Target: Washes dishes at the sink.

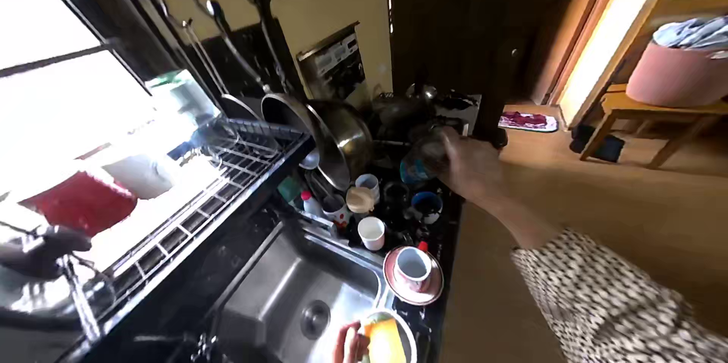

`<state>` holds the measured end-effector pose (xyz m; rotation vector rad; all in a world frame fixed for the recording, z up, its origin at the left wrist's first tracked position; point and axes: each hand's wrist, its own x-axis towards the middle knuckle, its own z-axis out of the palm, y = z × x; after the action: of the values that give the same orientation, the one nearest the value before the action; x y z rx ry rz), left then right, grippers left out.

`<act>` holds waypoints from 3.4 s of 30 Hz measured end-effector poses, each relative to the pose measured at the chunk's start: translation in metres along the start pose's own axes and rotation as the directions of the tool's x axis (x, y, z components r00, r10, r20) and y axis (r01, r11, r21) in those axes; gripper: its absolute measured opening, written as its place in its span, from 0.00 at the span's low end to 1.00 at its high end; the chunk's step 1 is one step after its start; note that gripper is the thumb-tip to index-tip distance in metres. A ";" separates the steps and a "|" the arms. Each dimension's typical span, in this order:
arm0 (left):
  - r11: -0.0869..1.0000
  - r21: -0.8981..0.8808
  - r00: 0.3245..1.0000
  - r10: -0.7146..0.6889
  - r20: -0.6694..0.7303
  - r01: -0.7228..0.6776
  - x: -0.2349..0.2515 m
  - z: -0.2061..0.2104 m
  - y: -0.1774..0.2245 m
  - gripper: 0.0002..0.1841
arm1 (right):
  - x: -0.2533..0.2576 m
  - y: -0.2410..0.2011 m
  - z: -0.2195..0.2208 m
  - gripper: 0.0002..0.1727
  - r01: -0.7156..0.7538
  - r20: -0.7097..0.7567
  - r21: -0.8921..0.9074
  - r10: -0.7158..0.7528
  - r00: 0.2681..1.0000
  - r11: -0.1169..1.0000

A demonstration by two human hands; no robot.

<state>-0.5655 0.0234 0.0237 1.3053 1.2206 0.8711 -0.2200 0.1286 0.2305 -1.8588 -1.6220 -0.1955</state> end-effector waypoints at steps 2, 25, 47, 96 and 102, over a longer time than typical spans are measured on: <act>0.985 -0.173 0.988 0.021 0.155 0.006 0.002 0.018 0.022 0.20 | -0.047 -0.011 -0.007 0.27 0.169 -0.176 0.058 -0.157 0.972 0.984; 0.932 -0.209 0.935 0.238 -0.263 -0.296 0.009 0.002 0.042 0.40 | -0.221 -0.026 0.103 0.30 0.039 0.887 0.148 -0.150 0.437 0.988; 0.942 -0.124 0.921 0.266 -0.285 -0.310 0.022 0.014 0.042 0.36 | -0.226 0.005 0.099 0.31 -0.105 0.938 0.068 -0.028 0.345 0.992; 0.768 -0.602 0.968 -0.095 0.230 0.218 0.035 0.029 0.077 0.20 | -0.103 0.020 0.044 0.17 0.198 -0.323 0.564 -0.007 0.946 0.801; 0.728 -0.650 0.951 -0.309 -0.025 0.219 0.042 0.009 0.053 0.15 | 0.013 0.076 0.043 0.19 0.090 -0.277 0.292 -0.006 0.961 0.952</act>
<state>-0.5393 0.0681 0.0682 0.5037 1.0345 1.0516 -0.1597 0.1617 0.1758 -1.4888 -1.4190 -0.2024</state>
